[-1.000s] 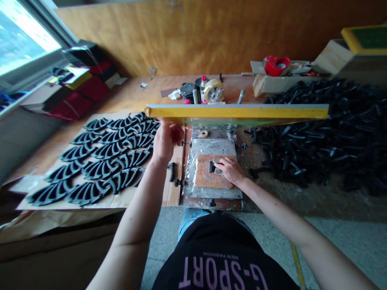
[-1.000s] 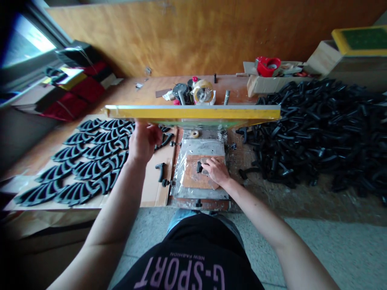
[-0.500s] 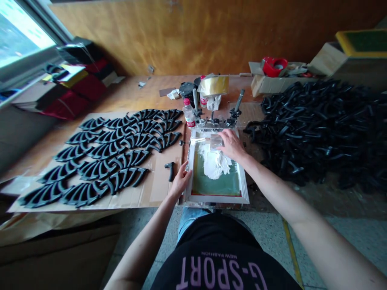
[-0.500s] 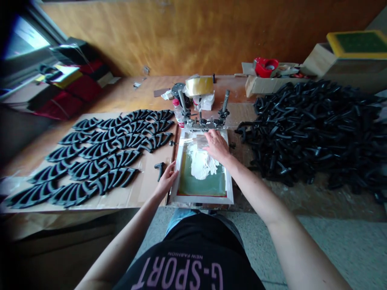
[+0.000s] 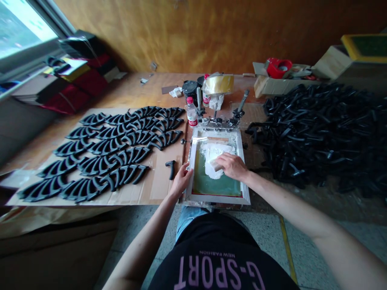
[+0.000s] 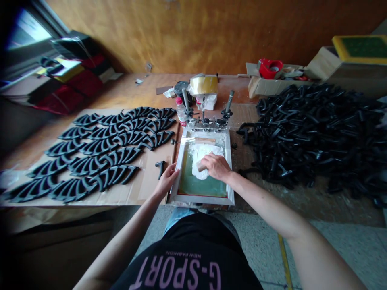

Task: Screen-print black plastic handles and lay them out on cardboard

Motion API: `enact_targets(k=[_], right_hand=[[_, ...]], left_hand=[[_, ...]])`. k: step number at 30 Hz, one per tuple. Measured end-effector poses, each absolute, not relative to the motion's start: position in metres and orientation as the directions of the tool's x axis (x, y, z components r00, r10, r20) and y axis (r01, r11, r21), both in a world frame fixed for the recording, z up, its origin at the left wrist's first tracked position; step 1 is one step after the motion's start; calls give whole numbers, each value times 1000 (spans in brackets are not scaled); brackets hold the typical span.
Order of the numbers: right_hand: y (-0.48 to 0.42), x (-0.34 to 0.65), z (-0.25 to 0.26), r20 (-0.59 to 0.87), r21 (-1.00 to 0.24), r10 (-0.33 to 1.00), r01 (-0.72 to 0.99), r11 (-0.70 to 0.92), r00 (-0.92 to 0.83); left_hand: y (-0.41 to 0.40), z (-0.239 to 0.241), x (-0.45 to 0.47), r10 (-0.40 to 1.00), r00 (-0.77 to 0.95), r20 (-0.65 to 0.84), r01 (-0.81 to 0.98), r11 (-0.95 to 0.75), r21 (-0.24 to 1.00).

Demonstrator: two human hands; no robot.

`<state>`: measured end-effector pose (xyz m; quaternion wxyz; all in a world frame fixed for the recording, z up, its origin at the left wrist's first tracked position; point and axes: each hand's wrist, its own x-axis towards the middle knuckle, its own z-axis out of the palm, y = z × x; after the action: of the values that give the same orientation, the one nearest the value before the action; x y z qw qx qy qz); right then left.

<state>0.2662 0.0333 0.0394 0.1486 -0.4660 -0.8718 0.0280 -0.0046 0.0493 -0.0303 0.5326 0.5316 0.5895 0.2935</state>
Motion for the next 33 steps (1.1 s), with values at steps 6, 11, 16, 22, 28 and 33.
enact_targets(k=[6, 11, 16, 22, 28, 33], right_hand=[[23, 262, 34, 240, -310, 816, 755, 577, -525], [92, 274, 73, 295, -382, 941, 882, 276, -166], [121, 345, 91, 482, -400, 841, 916, -36, 244], [61, 340, 30, 275, -307, 957, 936, 175, -89], [24, 260, 5, 44, -274, 998, 961, 44, -34], [5, 234, 28, 181, -473, 955, 830, 295, -236]], left_hand=[[48, -16, -3, 931, 114, -346, 261, 308, 915], [50, 29, -3, 942, 151, -299, 180, 271, 946], [67, 95, 12, 995, 45, -93, 52, 90, 995], [115, 149, 43, 997, 59, 39, -272, -22, 962], [60, 101, 72, 951, 171, -258, -284, 299, 911], [3, 37, 76, 717, 355, -600, -220, 688, 692]])
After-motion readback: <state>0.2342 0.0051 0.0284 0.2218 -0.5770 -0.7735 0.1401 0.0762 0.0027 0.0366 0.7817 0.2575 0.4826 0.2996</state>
